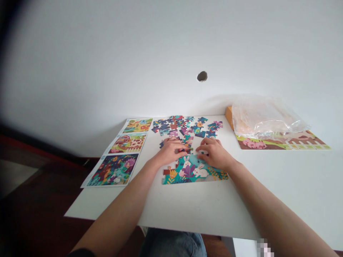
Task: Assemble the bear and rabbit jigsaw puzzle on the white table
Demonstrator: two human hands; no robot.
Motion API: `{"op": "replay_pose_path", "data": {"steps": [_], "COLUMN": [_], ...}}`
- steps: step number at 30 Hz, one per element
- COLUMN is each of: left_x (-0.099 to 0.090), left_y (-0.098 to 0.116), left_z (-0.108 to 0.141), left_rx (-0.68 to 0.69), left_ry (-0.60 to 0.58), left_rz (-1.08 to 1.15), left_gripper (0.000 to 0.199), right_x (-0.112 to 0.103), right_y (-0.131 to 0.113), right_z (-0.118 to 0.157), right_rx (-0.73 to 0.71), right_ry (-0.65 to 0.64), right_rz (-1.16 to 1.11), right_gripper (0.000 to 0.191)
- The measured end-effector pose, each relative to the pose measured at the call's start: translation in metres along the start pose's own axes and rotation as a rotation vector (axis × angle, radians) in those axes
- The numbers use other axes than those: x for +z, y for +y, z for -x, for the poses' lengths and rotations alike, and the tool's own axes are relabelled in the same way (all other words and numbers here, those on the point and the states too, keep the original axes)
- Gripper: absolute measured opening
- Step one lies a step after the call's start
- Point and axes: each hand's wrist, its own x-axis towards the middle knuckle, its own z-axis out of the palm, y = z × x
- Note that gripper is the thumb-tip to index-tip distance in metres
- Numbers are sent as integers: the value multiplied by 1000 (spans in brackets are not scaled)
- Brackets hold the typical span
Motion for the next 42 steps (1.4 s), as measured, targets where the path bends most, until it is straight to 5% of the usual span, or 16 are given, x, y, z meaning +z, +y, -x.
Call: {"op": "replay_pose_path", "data": {"steps": [14,21,28,42], "left_x": [6,-2,-9,-11], "left_y": [-2,4,25,23], "left_z": [-2,-1,4,5], "left_rx": [-55,4,209,161], "left_ry": [91,67,-130,-248], "left_rz": [-45,-17,65,83], "left_gripper": [17,21,42,48], "right_x": [5,0,5,6], "right_y": [-20,11,21,22], "right_z": [-3,-3,1,0], "right_rx": [-76,242,453,403], "right_ry": [-64,330,149,173], "right_rz": [-48,142,253,250], "right_gripper": [24,31,40,30]}}
